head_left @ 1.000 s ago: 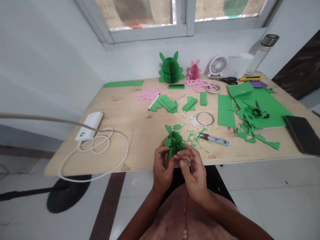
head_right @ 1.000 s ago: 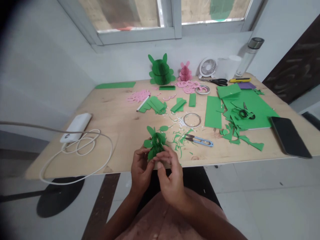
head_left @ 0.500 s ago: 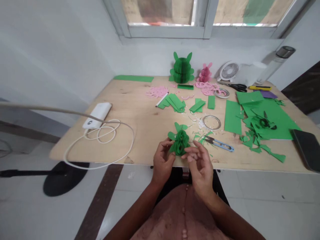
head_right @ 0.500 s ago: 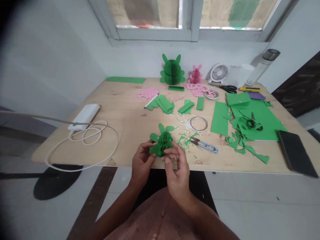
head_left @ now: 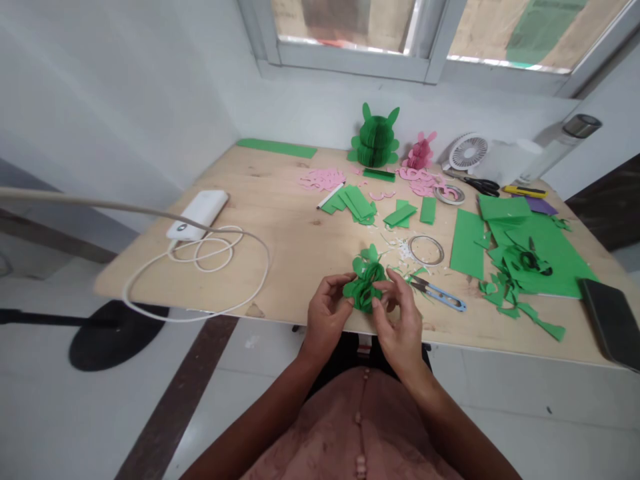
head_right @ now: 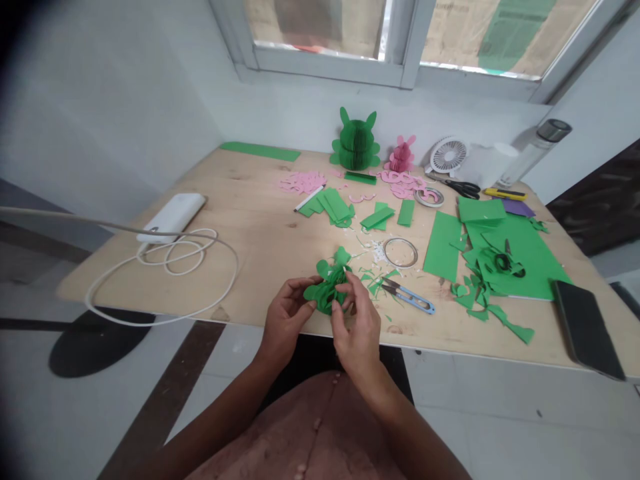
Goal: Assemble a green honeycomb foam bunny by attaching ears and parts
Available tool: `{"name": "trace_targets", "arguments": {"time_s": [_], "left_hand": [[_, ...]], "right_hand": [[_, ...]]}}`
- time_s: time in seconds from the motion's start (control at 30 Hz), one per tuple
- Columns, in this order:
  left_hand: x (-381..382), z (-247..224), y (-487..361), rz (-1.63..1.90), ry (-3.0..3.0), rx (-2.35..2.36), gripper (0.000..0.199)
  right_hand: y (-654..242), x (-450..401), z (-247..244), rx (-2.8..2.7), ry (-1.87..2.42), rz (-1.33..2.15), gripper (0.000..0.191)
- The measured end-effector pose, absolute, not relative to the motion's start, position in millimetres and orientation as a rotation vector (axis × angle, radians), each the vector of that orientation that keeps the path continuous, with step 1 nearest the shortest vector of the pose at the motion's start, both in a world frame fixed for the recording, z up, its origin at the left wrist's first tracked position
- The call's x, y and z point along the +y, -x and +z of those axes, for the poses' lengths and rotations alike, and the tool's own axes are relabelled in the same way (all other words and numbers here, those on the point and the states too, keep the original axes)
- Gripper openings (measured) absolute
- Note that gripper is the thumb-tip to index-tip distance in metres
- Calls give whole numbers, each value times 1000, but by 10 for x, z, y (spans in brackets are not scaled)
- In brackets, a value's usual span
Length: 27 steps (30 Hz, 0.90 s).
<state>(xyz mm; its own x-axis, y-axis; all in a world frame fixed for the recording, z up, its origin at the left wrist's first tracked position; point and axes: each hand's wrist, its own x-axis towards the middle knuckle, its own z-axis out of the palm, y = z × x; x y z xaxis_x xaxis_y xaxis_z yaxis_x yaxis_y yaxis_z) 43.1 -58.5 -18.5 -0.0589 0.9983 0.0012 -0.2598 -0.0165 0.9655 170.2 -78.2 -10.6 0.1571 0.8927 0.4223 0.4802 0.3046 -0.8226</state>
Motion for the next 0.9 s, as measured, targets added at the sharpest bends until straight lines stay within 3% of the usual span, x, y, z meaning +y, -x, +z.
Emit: {"name": "trace_targets", "arguments": {"time_s": [0.9], "left_hand": [[-608, -103, -516, 1378, -896, 1215, 14]], "right_hand": [[-1730, -917, -166, -1504, 1329, 418, 49]]}}
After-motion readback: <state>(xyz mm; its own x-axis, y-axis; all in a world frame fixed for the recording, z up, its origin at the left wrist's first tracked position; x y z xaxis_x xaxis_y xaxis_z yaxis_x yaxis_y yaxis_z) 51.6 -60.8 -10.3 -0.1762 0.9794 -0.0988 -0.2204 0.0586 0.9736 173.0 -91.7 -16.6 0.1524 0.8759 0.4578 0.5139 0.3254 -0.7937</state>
